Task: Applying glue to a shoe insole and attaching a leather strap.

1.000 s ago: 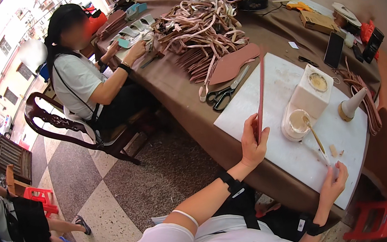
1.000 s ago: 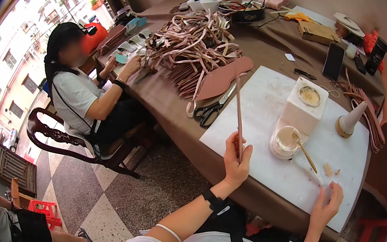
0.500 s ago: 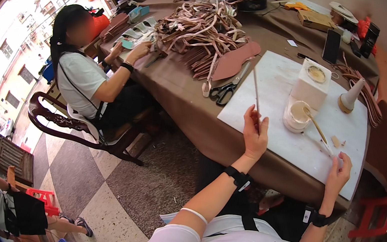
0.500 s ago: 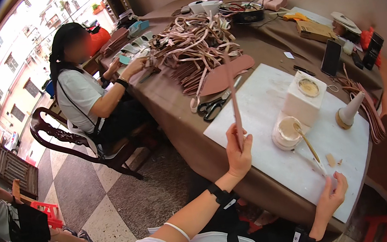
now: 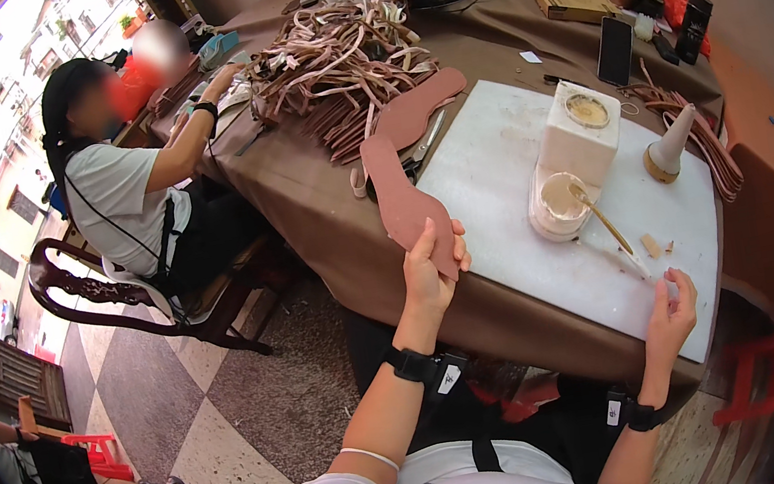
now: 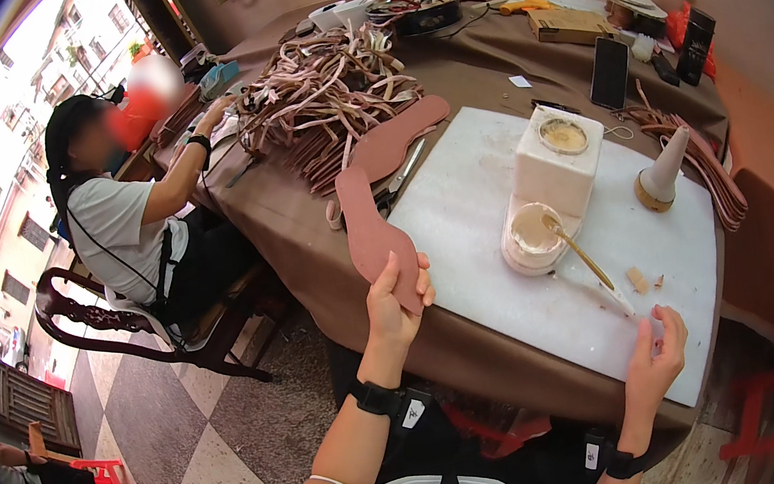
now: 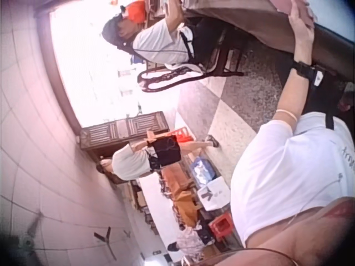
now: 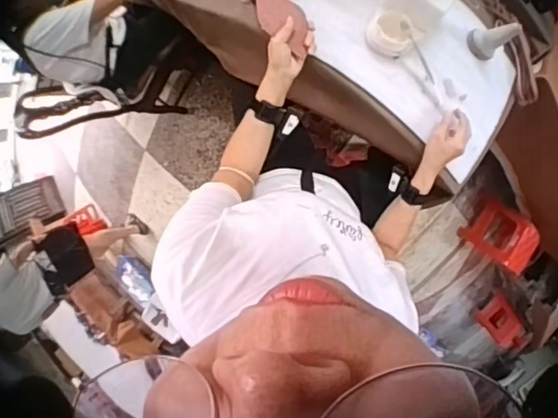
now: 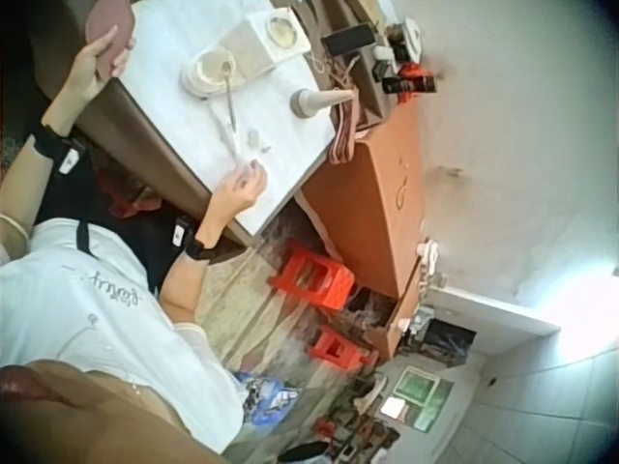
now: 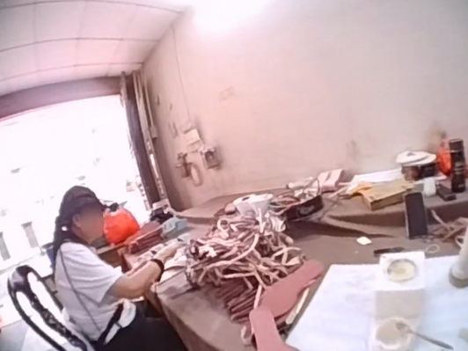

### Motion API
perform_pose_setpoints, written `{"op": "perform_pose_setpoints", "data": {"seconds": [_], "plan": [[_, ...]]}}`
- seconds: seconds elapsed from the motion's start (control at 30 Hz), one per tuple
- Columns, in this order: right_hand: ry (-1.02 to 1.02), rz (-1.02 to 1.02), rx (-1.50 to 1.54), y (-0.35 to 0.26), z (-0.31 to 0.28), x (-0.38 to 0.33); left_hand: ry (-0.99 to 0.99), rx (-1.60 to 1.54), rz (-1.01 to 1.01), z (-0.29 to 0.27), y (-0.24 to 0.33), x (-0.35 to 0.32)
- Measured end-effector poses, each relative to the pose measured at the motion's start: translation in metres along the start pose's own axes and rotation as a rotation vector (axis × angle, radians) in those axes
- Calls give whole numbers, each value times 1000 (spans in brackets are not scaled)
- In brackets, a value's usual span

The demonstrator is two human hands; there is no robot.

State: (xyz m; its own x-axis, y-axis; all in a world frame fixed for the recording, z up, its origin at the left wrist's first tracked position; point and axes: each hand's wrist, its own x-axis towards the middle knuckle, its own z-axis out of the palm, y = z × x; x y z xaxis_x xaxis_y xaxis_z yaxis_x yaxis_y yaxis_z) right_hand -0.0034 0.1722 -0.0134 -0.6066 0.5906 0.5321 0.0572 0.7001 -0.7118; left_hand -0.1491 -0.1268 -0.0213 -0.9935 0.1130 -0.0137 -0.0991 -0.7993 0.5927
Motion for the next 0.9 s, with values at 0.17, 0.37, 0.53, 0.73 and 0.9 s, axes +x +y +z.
{"op": "perform_pose_setpoints", "data": {"seconds": [0.17,0.37,0.53,0.73,0.9], "plan": [[13,20,13,4,1,-1,-47,54,73,2,-5,-4],[17,7,22,3,3,-2,-18,22,130,2,-4,-3],[18,45,32,2,2,0,-126,106,95,1,2,-1],[29,52,22,7,2,-1,-272,-7,-52,-3,8,9],[17,51,17,1,2,-2,-133,-320,12,-4,4,15]]}}
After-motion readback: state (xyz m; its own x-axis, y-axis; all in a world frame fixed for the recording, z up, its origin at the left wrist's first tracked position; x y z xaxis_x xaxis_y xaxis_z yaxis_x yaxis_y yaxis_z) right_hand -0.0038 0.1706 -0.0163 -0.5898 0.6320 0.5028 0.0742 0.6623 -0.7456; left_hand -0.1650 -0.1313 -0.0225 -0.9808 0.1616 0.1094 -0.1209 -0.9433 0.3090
